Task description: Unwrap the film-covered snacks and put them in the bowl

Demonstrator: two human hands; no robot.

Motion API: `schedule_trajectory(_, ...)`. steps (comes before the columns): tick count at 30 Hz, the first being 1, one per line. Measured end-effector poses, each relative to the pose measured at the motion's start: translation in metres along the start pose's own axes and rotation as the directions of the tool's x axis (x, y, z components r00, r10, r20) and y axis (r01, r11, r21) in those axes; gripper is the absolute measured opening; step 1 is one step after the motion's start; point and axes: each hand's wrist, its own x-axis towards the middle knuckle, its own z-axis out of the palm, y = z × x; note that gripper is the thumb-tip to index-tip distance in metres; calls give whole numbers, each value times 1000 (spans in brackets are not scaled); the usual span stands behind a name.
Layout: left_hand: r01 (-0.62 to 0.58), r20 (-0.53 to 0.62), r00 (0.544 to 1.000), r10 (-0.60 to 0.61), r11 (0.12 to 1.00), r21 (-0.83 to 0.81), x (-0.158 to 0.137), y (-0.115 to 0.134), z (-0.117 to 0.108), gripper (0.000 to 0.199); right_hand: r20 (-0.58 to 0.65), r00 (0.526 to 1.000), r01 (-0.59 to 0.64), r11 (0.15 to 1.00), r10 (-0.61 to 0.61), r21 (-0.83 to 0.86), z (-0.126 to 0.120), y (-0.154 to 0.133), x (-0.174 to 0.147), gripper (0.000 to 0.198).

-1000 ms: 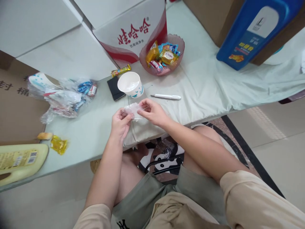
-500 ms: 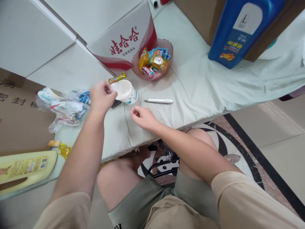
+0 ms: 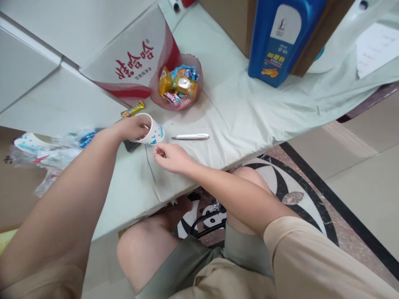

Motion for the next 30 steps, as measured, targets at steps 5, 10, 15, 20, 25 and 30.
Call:
schedule_trajectory(5, -3, 39, 999, -11, 948, 319, -32, 13, -26, 24, 27, 1000, 5, 999, -4, -52, 6, 1, -3, 2)
schedule_trajectory(10, 235, -419, 901, -109, 936, 261, -80, -47, -64, 22, 35, 999, 30, 984, -24, -174, 13, 4, -10, 7)
schedule_trajectory(15, 470, -546, 787, -288, 853, 228, -141, -133, -92, 14, 98, 995, 61, 941, -30, -332, 23, 10, -14, 12)
schedule_trajectory(20, 516, -408, 838, -364, 772, 371, -164, -176, -80, 32, 193, 981, 96, 869, 0, -486, 33, 14, -16, 16)
schedule_trajectory(25, 300, -390, 914, -108, 828, 474, -129, -162, -61, 35, 244, 968, 114, 766, 58, -633, 40, 12, -17, 21)
schedule_trajectory(30, 323, -384, 913, -138, 819, 474, -68, -149, -70, 42, 303, 950, 173, 687, 72, -706, 43, 12, -17, 23)
